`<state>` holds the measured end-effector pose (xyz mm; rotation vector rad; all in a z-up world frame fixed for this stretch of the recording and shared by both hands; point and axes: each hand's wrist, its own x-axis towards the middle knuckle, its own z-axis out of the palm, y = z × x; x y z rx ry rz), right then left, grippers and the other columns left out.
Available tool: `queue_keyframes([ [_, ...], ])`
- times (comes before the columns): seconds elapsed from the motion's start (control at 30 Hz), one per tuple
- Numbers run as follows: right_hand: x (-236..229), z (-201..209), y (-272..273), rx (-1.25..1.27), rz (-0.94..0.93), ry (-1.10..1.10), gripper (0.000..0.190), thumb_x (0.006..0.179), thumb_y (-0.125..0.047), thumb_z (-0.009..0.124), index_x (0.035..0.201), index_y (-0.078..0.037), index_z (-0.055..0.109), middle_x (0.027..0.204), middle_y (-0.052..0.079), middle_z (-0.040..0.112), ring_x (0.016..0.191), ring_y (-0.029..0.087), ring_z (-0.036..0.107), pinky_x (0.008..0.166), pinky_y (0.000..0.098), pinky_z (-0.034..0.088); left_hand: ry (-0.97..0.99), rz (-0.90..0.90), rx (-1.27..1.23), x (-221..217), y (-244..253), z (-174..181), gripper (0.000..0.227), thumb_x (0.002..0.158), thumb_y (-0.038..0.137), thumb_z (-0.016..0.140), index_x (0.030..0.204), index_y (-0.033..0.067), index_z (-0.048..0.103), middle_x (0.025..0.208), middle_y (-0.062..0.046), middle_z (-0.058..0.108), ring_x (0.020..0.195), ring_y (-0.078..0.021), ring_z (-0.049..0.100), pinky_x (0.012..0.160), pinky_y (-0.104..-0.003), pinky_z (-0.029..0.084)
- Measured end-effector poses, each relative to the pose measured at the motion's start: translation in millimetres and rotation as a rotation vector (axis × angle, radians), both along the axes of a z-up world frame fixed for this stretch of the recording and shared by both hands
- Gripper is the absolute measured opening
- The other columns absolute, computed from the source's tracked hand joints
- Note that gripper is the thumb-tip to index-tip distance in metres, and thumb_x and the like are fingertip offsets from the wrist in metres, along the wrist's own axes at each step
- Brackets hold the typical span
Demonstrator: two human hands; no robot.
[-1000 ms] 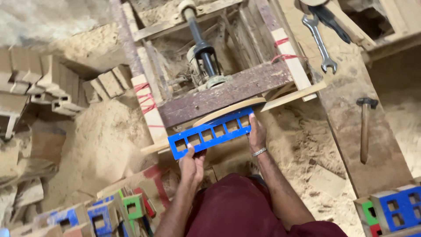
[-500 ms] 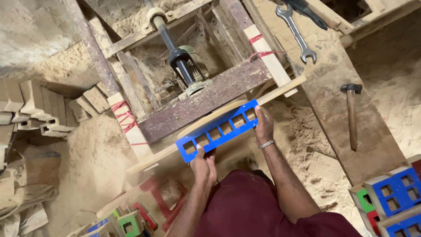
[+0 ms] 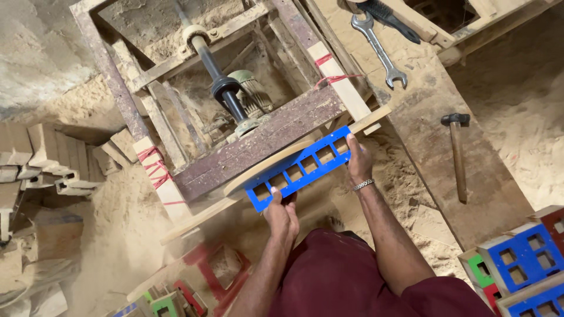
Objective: The person sands the edges and surfaces of small, colorful wooden blocks using a rotating sanding machine. They handle the blocks one at a time, turning them to sand different sides, and place the finished pieces into a stack.
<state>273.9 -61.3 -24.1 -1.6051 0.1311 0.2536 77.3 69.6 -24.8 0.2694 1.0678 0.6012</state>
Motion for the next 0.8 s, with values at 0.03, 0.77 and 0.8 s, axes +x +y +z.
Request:
queue_keyframes([
  [0.03, 2, -1, -2, 0.016, 0.003, 0.006, 0.053, 0.101, -0.041, 0.061, 0.121, 0.007, 0.070, 0.113, 0.004, 0.074, 0.102, 0.010, 0.067, 0.087, 0.0239, 0.052, 0.004, 0.002, 0.002, 3, -2, 0, 0.026, 0.104, 0.016, 0.056, 0.127, 0.0031, 0.054, 0.112, -0.013, 0.063, 0.092, -0.0255, 0.067, 0.077, -0.043, 0.058],
  [0.77, 74, 7, -53, 0.029, -0.024, 0.003, 0.058, 0.100, -0.041, 0.059, 0.131, 0.007, 0.063, 0.132, 0.016, 0.069, 0.123, 0.022, 0.066, 0.100, 0.0271, 0.051, -0.043, 0.005, -0.006, 80, -54, 6, 0.031, 0.103, 0.012, 0.053, 0.133, 0.0036, 0.051, 0.123, -0.013, 0.062, 0.104, -0.0257, 0.066, 0.092, -0.050, 0.061],
  [0.8, 80, 5, -57, 0.067, -0.019, -0.005, 0.058, 0.100, -0.041, 0.060, 0.132, 0.008, 0.062, 0.133, 0.016, 0.068, 0.125, 0.023, 0.065, 0.102, 0.0273, 0.051, 0.005, -0.003, -0.022, 84, -58, 1, 0.031, 0.103, 0.014, 0.053, 0.132, 0.0059, 0.051, 0.122, -0.011, 0.062, 0.103, -0.0244, 0.065, 0.091, -0.050, 0.060],
])
